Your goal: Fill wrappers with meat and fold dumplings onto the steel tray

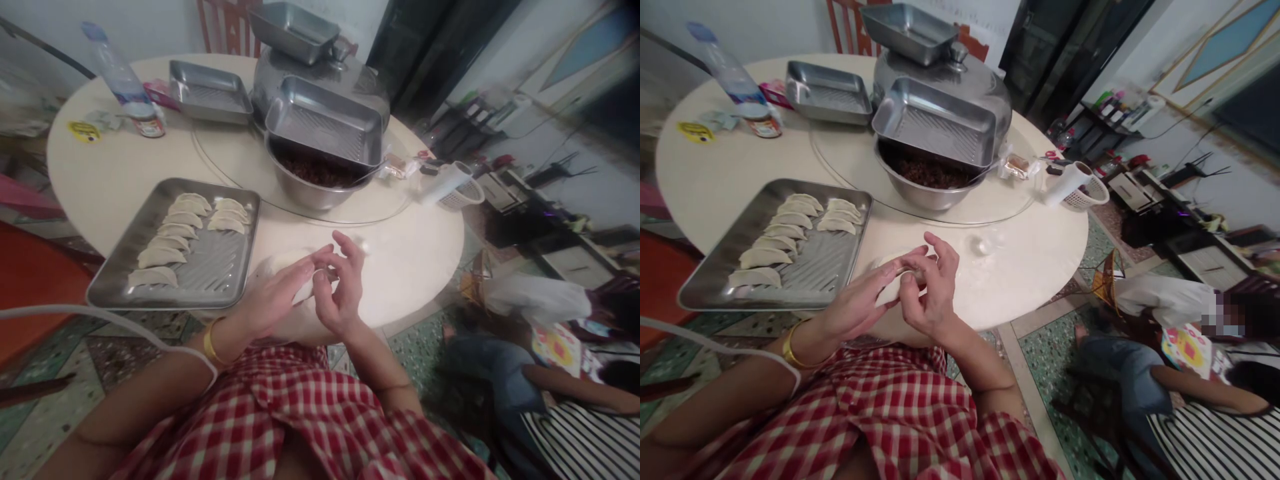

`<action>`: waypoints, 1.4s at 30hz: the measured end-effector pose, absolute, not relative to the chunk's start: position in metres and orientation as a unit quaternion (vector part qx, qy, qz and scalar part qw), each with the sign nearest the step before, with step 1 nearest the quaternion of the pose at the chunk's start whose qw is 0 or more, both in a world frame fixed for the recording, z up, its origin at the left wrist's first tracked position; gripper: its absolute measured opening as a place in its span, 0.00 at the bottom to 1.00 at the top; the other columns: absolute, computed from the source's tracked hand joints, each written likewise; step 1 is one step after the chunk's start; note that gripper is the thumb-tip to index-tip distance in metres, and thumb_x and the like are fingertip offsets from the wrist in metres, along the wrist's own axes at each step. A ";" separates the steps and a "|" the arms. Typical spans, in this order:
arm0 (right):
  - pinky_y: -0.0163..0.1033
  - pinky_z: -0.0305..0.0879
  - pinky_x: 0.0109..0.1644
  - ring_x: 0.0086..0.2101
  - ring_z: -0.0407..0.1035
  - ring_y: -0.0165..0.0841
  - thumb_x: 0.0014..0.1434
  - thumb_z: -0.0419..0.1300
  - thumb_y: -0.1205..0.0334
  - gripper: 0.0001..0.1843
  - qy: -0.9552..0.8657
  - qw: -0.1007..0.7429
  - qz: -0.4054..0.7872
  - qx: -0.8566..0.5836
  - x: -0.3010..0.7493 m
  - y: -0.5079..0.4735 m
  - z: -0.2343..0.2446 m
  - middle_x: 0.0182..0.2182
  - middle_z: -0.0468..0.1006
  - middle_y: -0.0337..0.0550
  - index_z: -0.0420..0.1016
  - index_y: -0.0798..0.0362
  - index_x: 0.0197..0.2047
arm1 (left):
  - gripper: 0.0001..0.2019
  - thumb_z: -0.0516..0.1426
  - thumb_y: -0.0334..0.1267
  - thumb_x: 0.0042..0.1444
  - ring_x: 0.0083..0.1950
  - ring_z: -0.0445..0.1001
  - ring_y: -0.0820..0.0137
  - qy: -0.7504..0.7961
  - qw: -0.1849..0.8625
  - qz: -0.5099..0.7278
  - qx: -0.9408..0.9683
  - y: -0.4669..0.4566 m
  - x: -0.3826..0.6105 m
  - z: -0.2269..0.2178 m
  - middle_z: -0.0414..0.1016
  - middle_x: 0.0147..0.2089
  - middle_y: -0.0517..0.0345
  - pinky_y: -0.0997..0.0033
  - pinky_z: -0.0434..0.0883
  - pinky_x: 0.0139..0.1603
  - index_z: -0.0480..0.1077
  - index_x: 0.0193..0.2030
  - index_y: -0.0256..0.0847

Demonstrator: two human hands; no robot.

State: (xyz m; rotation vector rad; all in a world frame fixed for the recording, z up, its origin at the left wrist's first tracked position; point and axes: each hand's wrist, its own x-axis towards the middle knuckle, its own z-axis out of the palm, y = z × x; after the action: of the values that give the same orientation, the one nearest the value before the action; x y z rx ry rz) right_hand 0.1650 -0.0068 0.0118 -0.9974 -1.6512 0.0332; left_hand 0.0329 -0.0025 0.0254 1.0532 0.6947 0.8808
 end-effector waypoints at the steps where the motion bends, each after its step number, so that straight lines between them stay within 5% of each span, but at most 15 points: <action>1: 0.52 0.70 0.52 0.57 0.63 0.42 0.60 0.52 0.67 0.12 -0.704 0.563 0.020 -0.432 0.165 -0.006 0.011 0.57 0.65 0.50 0.69 0.49 0.46 | 0.25 0.50 0.54 0.65 0.73 0.54 0.58 0.318 0.706 0.400 0.491 -0.002 0.033 0.024 0.60 0.72 0.57 0.54 0.52 0.73 0.67 0.64 0.48; 7: 0.48 0.73 0.48 0.62 0.60 0.43 0.61 0.51 0.66 0.16 -0.691 0.546 0.097 -0.464 0.167 -0.003 0.010 0.59 0.65 0.51 0.65 0.48 0.52 | 0.39 0.54 0.54 0.62 0.74 0.53 0.55 0.265 0.726 0.383 0.505 0.000 0.031 0.023 0.51 0.75 0.52 0.53 0.57 0.72 0.42 0.75 0.51; 12: 0.55 0.67 0.58 0.61 0.61 0.43 0.65 0.50 0.62 0.13 -0.741 0.497 0.094 -0.442 0.174 0.000 0.011 0.63 0.63 0.50 0.72 0.49 0.48 | 0.44 0.60 0.47 0.58 0.75 0.51 0.58 0.296 0.654 0.380 0.583 0.001 0.029 0.025 0.48 0.76 0.54 0.56 0.55 0.73 0.39 0.75 0.51; 17: 0.48 0.71 0.52 0.59 0.63 0.40 0.65 0.52 0.61 0.11 -0.743 0.527 0.095 -0.402 0.175 0.000 0.014 0.62 0.65 0.45 0.76 0.48 0.39 | 0.43 0.59 0.49 0.60 0.71 0.59 0.61 0.277 0.673 0.375 0.574 0.001 0.028 0.030 0.59 0.72 0.49 0.57 0.57 0.72 0.39 0.75 0.49; 23: 0.52 0.67 0.60 0.63 0.62 0.40 0.66 0.51 0.63 0.09 -0.708 0.585 0.116 -0.378 0.170 -0.003 0.015 0.58 0.71 0.45 0.74 0.48 0.41 | 0.38 0.58 0.52 0.60 0.67 0.65 0.59 0.254 0.714 0.405 0.511 -0.001 0.023 0.024 0.62 0.70 0.48 0.59 0.70 0.60 0.47 0.73 0.54; 26: 0.50 0.71 0.57 0.59 0.68 0.39 0.67 0.51 0.62 0.09 -0.651 0.620 0.187 -0.396 0.167 -0.002 0.014 0.55 0.74 0.46 0.72 0.48 0.42 | 0.29 0.55 0.52 0.63 0.51 0.75 0.66 0.286 0.686 0.428 0.513 -0.001 0.015 0.018 0.69 0.62 0.50 0.69 0.74 0.45 0.57 0.69 0.53; 31: 0.36 0.76 0.34 0.36 0.76 0.30 0.67 0.54 0.54 0.09 -0.553 0.617 0.370 -0.419 0.164 -0.003 0.009 0.43 0.81 0.43 0.71 0.48 0.40 | 0.17 0.57 0.49 0.61 0.32 0.68 0.74 0.412 0.554 0.460 0.558 0.005 0.005 0.022 0.74 0.40 0.57 0.75 0.68 0.32 0.72 0.51 0.42; 34: 0.32 0.73 0.26 0.25 0.71 0.24 0.64 0.58 0.51 0.11 -0.515 0.602 0.445 -0.417 0.161 -0.006 0.004 0.38 0.81 0.39 0.72 0.49 0.39 | 0.12 0.58 0.46 0.58 0.30 0.67 0.74 0.434 0.528 0.440 0.583 0.009 0.003 0.030 0.75 0.35 0.58 0.76 0.66 0.30 0.74 0.42 0.40; 42: 0.31 0.76 0.27 0.26 0.72 0.24 0.60 0.62 0.51 0.13 -0.486 0.581 0.504 -0.415 0.159 -0.008 -0.002 0.34 0.81 0.36 0.76 0.48 0.44 | 0.09 0.58 0.43 0.57 0.31 0.71 0.73 0.456 0.491 0.397 0.627 0.011 -0.005 0.028 0.76 0.33 0.59 0.73 0.69 0.34 0.74 0.37 0.40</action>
State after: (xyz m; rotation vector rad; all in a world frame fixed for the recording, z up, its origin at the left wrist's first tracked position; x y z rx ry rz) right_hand 0.1595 -0.0085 -0.0017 -0.9703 -1.1343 1.1770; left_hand -0.0047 0.0109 0.0275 1.5221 1.1083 0.9644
